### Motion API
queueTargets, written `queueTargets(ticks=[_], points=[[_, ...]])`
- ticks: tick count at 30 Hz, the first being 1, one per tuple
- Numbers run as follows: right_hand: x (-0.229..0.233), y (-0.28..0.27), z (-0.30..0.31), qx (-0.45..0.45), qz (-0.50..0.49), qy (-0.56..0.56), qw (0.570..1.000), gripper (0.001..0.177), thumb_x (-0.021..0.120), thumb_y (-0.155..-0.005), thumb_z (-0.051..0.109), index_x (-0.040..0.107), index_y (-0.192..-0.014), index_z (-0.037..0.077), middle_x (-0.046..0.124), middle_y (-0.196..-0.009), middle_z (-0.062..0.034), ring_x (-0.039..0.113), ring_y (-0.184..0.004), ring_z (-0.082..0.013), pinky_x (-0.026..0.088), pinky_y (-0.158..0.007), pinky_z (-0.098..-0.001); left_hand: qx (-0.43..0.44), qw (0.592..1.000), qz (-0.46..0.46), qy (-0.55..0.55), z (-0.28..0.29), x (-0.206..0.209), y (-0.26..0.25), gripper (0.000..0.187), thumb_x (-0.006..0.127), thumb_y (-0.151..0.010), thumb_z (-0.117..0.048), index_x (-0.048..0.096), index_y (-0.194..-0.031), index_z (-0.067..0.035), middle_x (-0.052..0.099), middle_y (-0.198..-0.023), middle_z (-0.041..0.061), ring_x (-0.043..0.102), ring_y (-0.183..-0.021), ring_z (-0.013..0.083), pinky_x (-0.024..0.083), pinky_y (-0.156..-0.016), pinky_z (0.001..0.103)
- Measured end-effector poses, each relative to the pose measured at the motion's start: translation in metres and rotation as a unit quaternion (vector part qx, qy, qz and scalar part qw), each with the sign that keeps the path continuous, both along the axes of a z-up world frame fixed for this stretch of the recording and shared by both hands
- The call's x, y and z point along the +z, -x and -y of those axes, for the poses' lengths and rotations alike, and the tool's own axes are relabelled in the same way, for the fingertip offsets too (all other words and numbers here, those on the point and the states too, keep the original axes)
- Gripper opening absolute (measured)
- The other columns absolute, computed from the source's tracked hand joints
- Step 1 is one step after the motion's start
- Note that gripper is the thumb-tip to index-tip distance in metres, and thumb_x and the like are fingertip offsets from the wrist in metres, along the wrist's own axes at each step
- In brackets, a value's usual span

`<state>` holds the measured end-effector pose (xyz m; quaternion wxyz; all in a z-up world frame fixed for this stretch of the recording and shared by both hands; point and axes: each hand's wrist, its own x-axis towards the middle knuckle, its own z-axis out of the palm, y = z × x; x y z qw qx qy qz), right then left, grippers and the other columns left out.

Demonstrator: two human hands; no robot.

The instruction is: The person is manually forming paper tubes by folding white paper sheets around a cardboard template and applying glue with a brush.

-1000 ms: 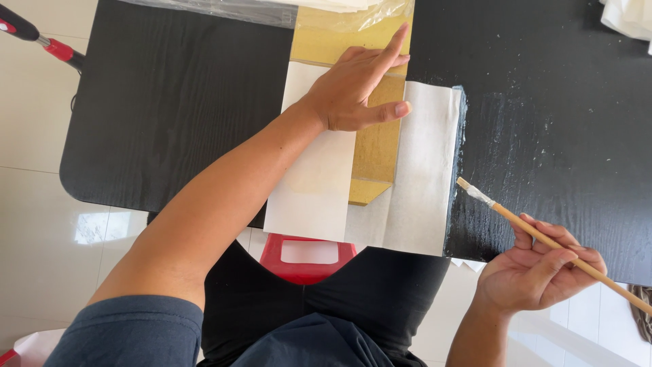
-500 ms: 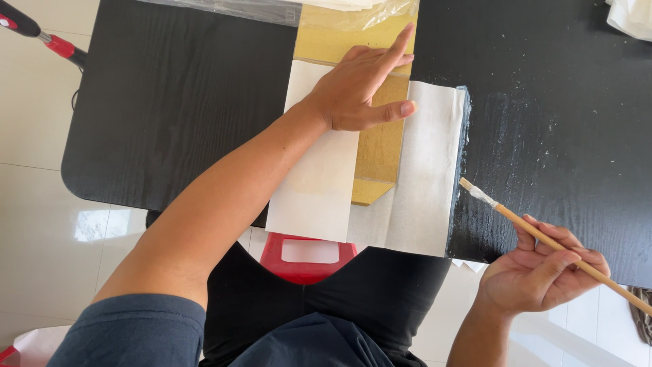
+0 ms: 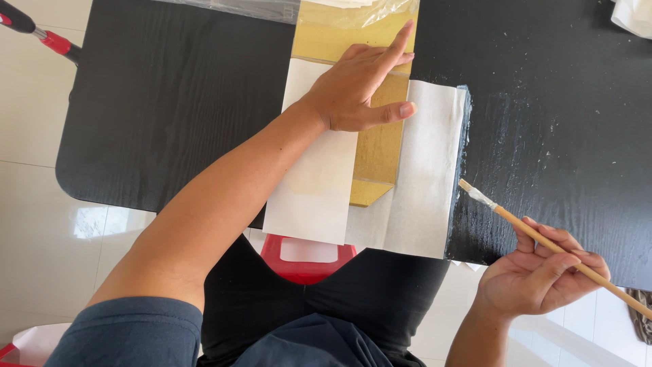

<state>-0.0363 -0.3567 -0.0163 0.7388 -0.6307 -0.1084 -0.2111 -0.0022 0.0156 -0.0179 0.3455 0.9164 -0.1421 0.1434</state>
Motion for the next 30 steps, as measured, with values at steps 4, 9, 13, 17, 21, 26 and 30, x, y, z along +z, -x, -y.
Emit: queueTargets(ticks=[4,9,13,17,21,26,30], points=[[0.002,0.0,0.0,0.006,0.002,0.008,1.0,0.01,0.043,-0.122,0.019,0.037,-0.122,0.012,0.06,-0.11,-0.0225,0.067,-0.096,-0.0369,0.068,-0.091,-0.0457,-0.003,1.0,-0.005,0.001,-0.001,-0.001,0.0,0.096,0.037,-0.109,-0.078,-0.012,-0.163,-0.015,0.06,-0.157,0.019,0.05,-0.151,0.0304,0.025,-0.125,0.046],[-0.001,-0.001,0.003,0.008,0.0,-0.006,1.0,0.007,0.044,-0.122,0.017,0.039,-0.123,0.013,0.061,-0.11,-0.0223,0.068,-0.097,-0.0361,0.067,-0.092,-0.0436,0.006,1.0,0.005,0.002,-0.001,-0.004,-0.001,0.093,0.037,-0.112,-0.077,-0.014,-0.163,-0.018,0.062,-0.158,0.016,0.052,-0.152,0.0298,0.027,-0.125,0.046],[0.003,0.0,0.0,0.004,-0.005,-0.014,1.0,0.012,0.047,-0.121,0.022,0.039,-0.121,0.013,0.062,-0.11,-0.0198,0.069,-0.097,-0.0343,0.068,-0.092,-0.0421,0.005,1.0,0.013,0.0,-0.001,-0.003,-0.002,0.092,0.039,-0.113,-0.076,-0.012,-0.163,-0.019,0.063,-0.157,0.016,0.053,-0.151,0.0297,0.027,-0.125,0.046],[0.0,0.0,0.002,0.009,0.002,-0.012,1.0,0.01,0.045,-0.122,0.019,0.037,-0.123,0.013,0.06,-0.111,-0.0221,0.068,-0.098,-0.0367,0.068,-0.093,-0.0449,0.004,1.0,-0.004,0.005,0.0,0.0,0.0,0.093,0.038,-0.111,-0.076,-0.011,-0.163,-0.016,0.062,-0.157,0.017,0.052,-0.151,0.0291,0.026,-0.125,0.046],[-0.004,-0.002,0.005,0.009,0.012,-0.007,1.0,0.003,0.041,-0.123,0.014,0.039,-0.124,0.013,0.061,-0.111,-0.0234,0.067,-0.098,-0.0366,0.068,-0.095,-0.0461,0.01,1.0,-0.004,-0.002,0.0,-0.002,-0.001,0.094,0.034,-0.109,-0.08,-0.009,-0.163,-0.016,0.061,-0.157,0.016,0.052,-0.151,0.03,0.026,-0.124,0.048],[0.0,0.0,0.0,0.008,0.003,-0.01,1.0,0.01,0.045,-0.121,0.02,0.039,-0.124,0.013,0.061,-0.111,-0.0201,0.068,-0.099,-0.0334,0.068,-0.094,-0.0437,0.003,1.0,-0.017,0.0,0.002,0.014,0.002,0.093,0.034,-0.105,-0.08,0.002,-0.163,-0.015,0.063,-0.151,0.016,0.055,-0.143,0.0288,0.028,-0.119,0.046],[0.014,0.003,-0.008,0.038,-0.006,0.004,0.999,0.014,0.044,-0.12,0.023,0.037,-0.125,0.012,0.058,-0.113,-0.0176,0.068,-0.102,-0.0341,0.068,-0.096,-0.0471,-0.02,0.995,-0.045,-0.09,0.007,0.032,0.002,0.094,0.035,-0.091,-0.084,0.031,-0.161,-0.023,0.048,-0.156,0.023,0.039,-0.146,0.0368,0.024,-0.115,0.052]])
